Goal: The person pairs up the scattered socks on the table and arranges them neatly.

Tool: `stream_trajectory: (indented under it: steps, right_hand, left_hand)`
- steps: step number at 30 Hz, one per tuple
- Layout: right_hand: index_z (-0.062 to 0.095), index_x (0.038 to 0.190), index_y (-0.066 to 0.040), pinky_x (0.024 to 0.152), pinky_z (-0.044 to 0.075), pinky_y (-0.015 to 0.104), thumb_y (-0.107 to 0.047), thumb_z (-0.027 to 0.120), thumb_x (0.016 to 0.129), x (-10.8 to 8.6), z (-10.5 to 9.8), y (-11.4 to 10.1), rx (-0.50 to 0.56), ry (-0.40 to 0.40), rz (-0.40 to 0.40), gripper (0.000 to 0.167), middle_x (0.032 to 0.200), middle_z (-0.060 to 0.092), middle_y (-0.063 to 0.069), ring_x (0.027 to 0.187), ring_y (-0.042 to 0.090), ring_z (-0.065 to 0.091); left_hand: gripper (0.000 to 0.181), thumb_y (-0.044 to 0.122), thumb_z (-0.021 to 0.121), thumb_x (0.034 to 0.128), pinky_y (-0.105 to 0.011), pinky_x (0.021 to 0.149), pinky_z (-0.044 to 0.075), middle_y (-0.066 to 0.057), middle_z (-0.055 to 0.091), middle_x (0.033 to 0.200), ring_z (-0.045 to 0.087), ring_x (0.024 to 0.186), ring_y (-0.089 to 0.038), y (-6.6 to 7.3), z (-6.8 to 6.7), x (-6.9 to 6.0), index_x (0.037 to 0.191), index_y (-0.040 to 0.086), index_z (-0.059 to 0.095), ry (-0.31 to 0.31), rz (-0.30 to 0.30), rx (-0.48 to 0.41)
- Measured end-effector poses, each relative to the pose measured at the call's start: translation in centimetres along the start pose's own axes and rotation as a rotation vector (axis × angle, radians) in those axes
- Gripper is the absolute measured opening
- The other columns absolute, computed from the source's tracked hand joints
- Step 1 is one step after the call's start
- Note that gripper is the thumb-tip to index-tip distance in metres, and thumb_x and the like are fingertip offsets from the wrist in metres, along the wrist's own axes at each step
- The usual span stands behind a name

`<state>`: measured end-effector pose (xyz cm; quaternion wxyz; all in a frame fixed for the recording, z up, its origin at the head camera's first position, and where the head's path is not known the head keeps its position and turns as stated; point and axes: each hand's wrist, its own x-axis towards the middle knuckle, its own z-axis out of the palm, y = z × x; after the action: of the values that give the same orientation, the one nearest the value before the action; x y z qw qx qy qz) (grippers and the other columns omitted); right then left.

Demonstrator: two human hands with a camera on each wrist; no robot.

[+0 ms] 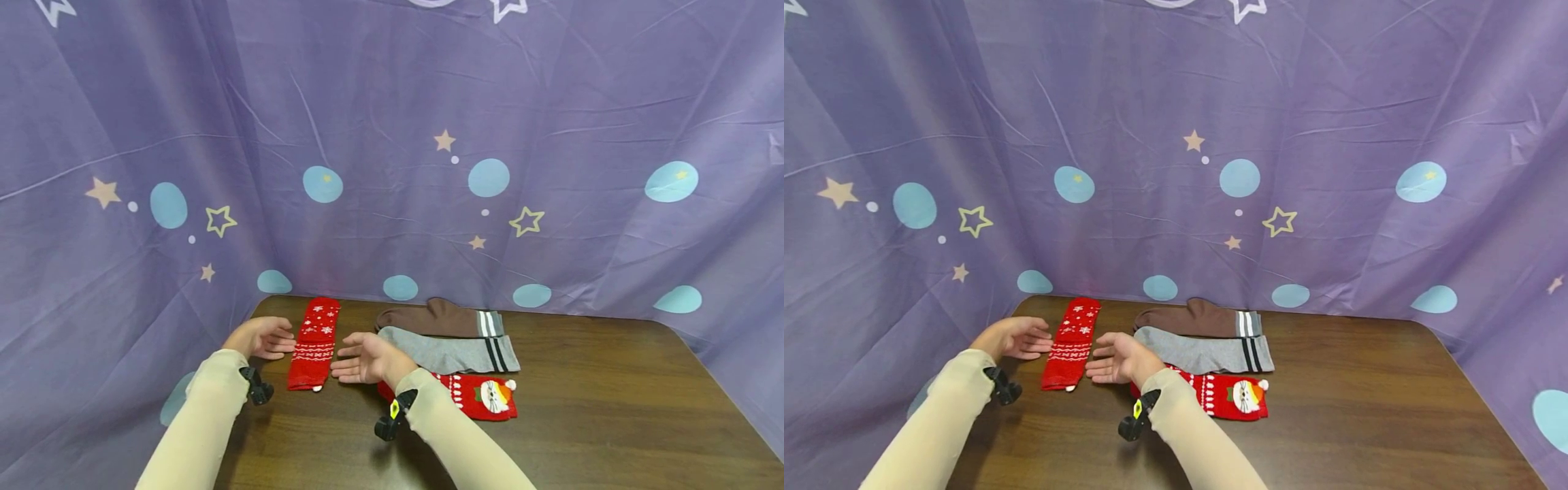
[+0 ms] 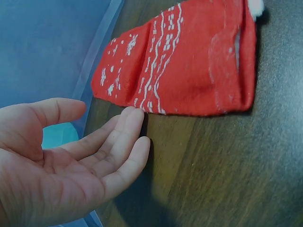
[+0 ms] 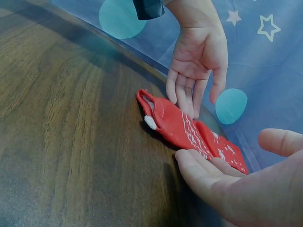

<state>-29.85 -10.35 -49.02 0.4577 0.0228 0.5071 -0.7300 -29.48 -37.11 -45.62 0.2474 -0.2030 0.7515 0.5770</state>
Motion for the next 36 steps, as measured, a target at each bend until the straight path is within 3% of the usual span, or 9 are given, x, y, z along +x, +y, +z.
stream_trajectory:
  steps: [9,23,29,36]
  right_hand:
    - [0.037,0.148,0.010,0.123,0.035,0.050,-0.023,0.044,0.101,0.0,0.1,0.1,0.018,0.046,-0.010,0.058,0.152,0.042,0.035,0.144,0.047,0.042]
    - [0.038,0.146,0.013,0.123,0.035,0.050,-0.019,0.046,0.099,0.4,0.2,0.2,0.068,0.037,-0.025,0.058,0.152,0.043,0.033,0.144,0.045,0.043]
    - [0.035,0.147,0.014,0.124,0.033,0.050,-0.018,0.044,0.099,0.1,0.4,0.2,0.074,0.029,-0.019,0.058,0.153,0.038,0.035,0.145,0.046,0.039]
    - [0.033,0.148,0.013,0.124,0.033,0.050,-0.018,0.043,0.100,0.0,0.3,0.6,0.062,0.033,0.005,0.058,0.154,0.039,0.034,0.145,0.047,0.039]
  left_hand:
    - [0.049,0.021,0.038,0.1038,-0.039,0.097,0.055,-0.004,0.071,0.094,0.070,0.088,-0.013,0.1,0.9,0.1,0.137,-0.014,0.047,0.032,-0.023,-0.011]
    - [0.046,0.020,0.040,0.1026,-0.036,0.093,0.056,-0.001,0.070,0.087,0.068,0.085,-0.012,0.0,1.6,0.4,0.133,-0.011,0.053,0.065,-0.048,-0.014]
    - [0.048,0.022,0.038,0.1017,-0.037,0.095,0.056,-0.005,0.071,0.090,0.069,0.086,-0.015,0.6,2.0,-0.2,0.132,-0.013,0.053,0.065,-0.057,0.049]
    - [0.045,0.023,0.038,0.0994,-0.033,0.084,0.059,-0.005,0.072,0.084,0.072,0.080,-0.015,1.0,2.1,-0.6,0.121,-0.011,0.059,0.084,-0.107,0.138]
